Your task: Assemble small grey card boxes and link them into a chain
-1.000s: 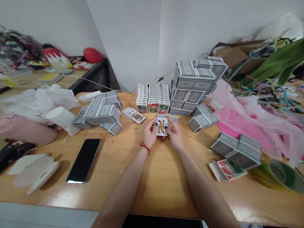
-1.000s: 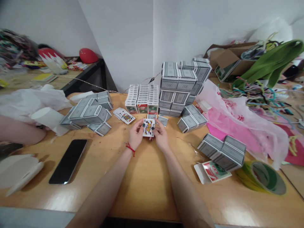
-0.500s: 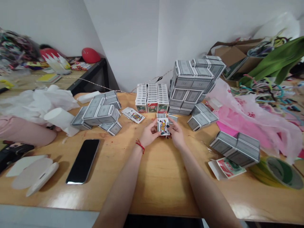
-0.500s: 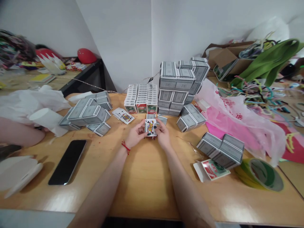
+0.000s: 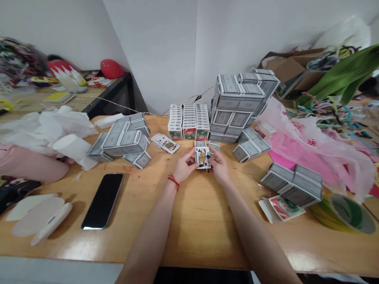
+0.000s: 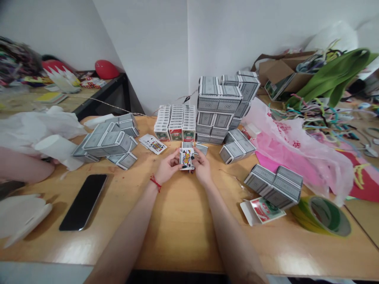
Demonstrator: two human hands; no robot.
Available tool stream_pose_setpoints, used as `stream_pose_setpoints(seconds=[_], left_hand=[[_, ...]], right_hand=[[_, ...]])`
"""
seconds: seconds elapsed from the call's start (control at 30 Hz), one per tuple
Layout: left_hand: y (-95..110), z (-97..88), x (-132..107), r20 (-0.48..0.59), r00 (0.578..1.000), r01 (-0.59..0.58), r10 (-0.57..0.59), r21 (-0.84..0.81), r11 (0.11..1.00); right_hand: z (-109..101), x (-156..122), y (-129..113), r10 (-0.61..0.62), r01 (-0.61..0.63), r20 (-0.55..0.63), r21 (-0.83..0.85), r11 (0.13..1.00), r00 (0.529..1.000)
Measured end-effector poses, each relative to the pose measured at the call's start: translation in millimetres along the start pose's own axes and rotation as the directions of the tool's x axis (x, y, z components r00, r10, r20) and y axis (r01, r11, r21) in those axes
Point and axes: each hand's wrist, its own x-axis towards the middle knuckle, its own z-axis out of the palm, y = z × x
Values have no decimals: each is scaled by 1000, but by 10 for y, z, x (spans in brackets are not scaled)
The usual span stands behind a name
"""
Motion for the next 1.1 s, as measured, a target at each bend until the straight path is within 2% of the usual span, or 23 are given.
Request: stream_pose_setpoints(seconds=[1.1], left_hand=[[42, -1, -6, -31, 1000, -1, 2, 23, 1000]], right_hand=[[0, -1, 9, -11, 11, -7, 49, 999, 1000]])
